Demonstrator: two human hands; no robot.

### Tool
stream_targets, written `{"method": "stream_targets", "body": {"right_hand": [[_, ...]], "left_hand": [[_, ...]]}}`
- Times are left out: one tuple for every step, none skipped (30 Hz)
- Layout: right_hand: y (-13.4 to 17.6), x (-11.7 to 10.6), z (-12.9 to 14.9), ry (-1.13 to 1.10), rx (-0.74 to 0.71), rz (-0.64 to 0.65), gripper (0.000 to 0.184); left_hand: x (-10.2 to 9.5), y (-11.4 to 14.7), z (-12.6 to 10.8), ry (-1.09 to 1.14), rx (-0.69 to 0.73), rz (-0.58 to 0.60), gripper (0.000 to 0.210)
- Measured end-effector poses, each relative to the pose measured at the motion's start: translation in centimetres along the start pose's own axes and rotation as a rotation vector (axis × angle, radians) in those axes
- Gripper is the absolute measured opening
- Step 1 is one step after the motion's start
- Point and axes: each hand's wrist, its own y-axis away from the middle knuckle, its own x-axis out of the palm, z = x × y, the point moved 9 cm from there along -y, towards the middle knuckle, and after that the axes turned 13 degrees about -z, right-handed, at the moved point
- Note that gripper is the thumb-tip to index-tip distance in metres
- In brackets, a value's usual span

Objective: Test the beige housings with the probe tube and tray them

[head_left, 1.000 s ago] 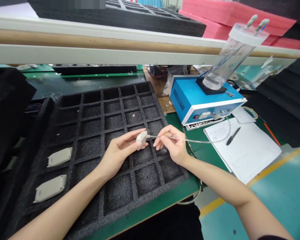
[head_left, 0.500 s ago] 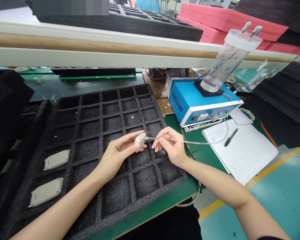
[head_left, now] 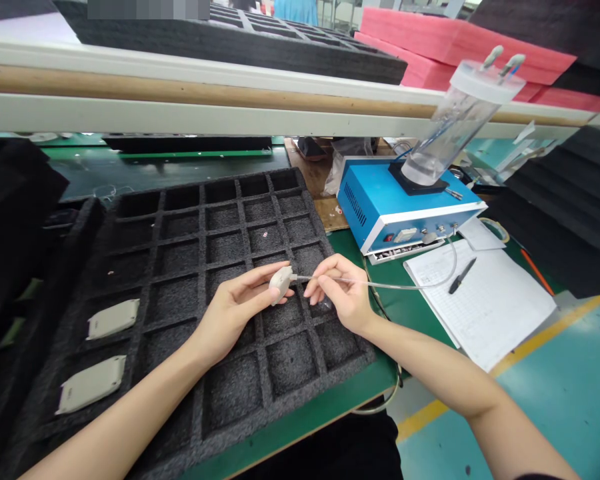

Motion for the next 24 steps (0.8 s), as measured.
{"method": "stream_targets", "body": {"right_hand": [[-0.01, 0.00, 0.00, 0.000, 0.000, -0.001, 0.014], [-0.01, -0.01, -0.01, 0.003, 0.002, -0.004, 0.014], [-0.02, -0.03, -0.04, 0.008, 0.005, -0.006, 0.015], [-0.03, -0.04, -0.07, 0.014, 0.008, -0.007, 0.015], [-0.03, -0.05, -0.09, 0.019, 0.010, -0.009, 0.016], [-0.03, -0.05, -0.11, 0.022, 0.012, -0.009, 0.016], [-0.03, -0.06, -0.11, 0.025, 0.012, -0.009, 0.017], [-0.03, -0.07, -0.11, 0.026, 0.012, -0.009, 0.016], [-0.02, -0.07, -0.10, 0.026, 0.012, -0.008, 0.016], [-0.02, -0.06, -0.09, 0.025, 0.010, -0.005, 0.015], [-0.02, -0.06, -0.07, 0.021, 0.009, -0.004, 0.015], [-0.01, -0.06, -0.06, 0.017, 0.008, -0.002, 0.014], [-0.01, -0.08, -0.06, 0.015, 0.008, -0.002, 0.014], [-0.01, -0.09, -0.09, 0.015, 0.010, -0.002, 0.014], [-0.01, -0.12, -0.13, 0.017, 0.012, -0.005, 0.014], [-0.02, -0.15, -0.17, 0.021, 0.015, -0.007, 0.015], [-0.02, -0.16, -0.21, 0.025, 0.018, -0.009, 0.016], [-0.03, -0.16, -0.21, 0.028, 0.019, -0.010, 0.016], [-0.03, -0.15, -0.21, 0.029, 0.020, -0.011, 0.017], [-0.04, -0.14, -0.20, 0.030, 0.022, -0.013, 0.017], [-0.05, -0.13, -0.18, 0.031, 0.023, -0.015, 0.017], [-0.06, -0.11, -0.15, 0.032, 0.025, -0.017, 0.017], [-0.07, -0.11, -0.13, 0.033, 0.026, -0.020, 0.018], [-0.08, -0.09, -0.11, 0.034, 0.028, -0.022, 0.018]], "left_hand": [[-0.02, 0.02, 0.00, 0.002, 0.001, -0.001, 0.041], [-0.04, 0.04, 0.00, 0.002, 0.002, -0.002, 0.041], [-0.06, 0.05, 0.00, 0.003, 0.003, -0.004, 0.041], [-0.08, 0.06, 0.00, 0.003, 0.004, -0.005, 0.041], [-0.09, 0.06, 0.00, 0.002, 0.005, -0.005, 0.041], [-0.09, 0.04, 0.01, 0.002, 0.004, -0.004, 0.041], [-0.09, 0.02, 0.01, 0.001, 0.005, -0.003, 0.041], [-0.08, -0.01, 0.02, 0.001, 0.004, -0.002, 0.041], [-0.09, -0.04, 0.02, 0.001, 0.005, -0.001, 0.041], [-0.09, -0.07, 0.03, 0.000, 0.005, 0.000, 0.042], [-0.11, -0.09, 0.04, 0.000, 0.006, 0.000, 0.042], [-0.14, -0.10, 0.05, -0.002, 0.008, 0.000, 0.042], [-0.16, -0.09, 0.06, -0.005, 0.009, 0.001, 0.042], [-0.18, -0.07, 0.06, -0.008, 0.012, 0.001, 0.042], [-0.20, -0.05, 0.07, -0.012, 0.014, 0.002, 0.042], [-0.21, -0.02, 0.07, -0.017, 0.016, 0.003, 0.042], [-0.22, 0.01, 0.07, -0.021, 0.017, 0.004, 0.043], [-0.22, 0.03, 0.07, -0.024, 0.018, 0.004, 0.043], [-0.22, 0.03, 0.07, -0.027, 0.018, 0.003, 0.043], [-0.24, 0.03, 0.06, -0.028, 0.018, 0.000, 0.044], [-0.23, 0.03, 0.05, -0.027, 0.018, -0.002, 0.044], [-0.22, 0.02, 0.03, -0.024, 0.019, -0.002, 0.044], [-0.19, 0.02, 0.03, -0.022, 0.019, 0.001, 0.043], [-0.16, 0.02, 0.03, -0.018, 0.019, 0.003, 0.043]]}}
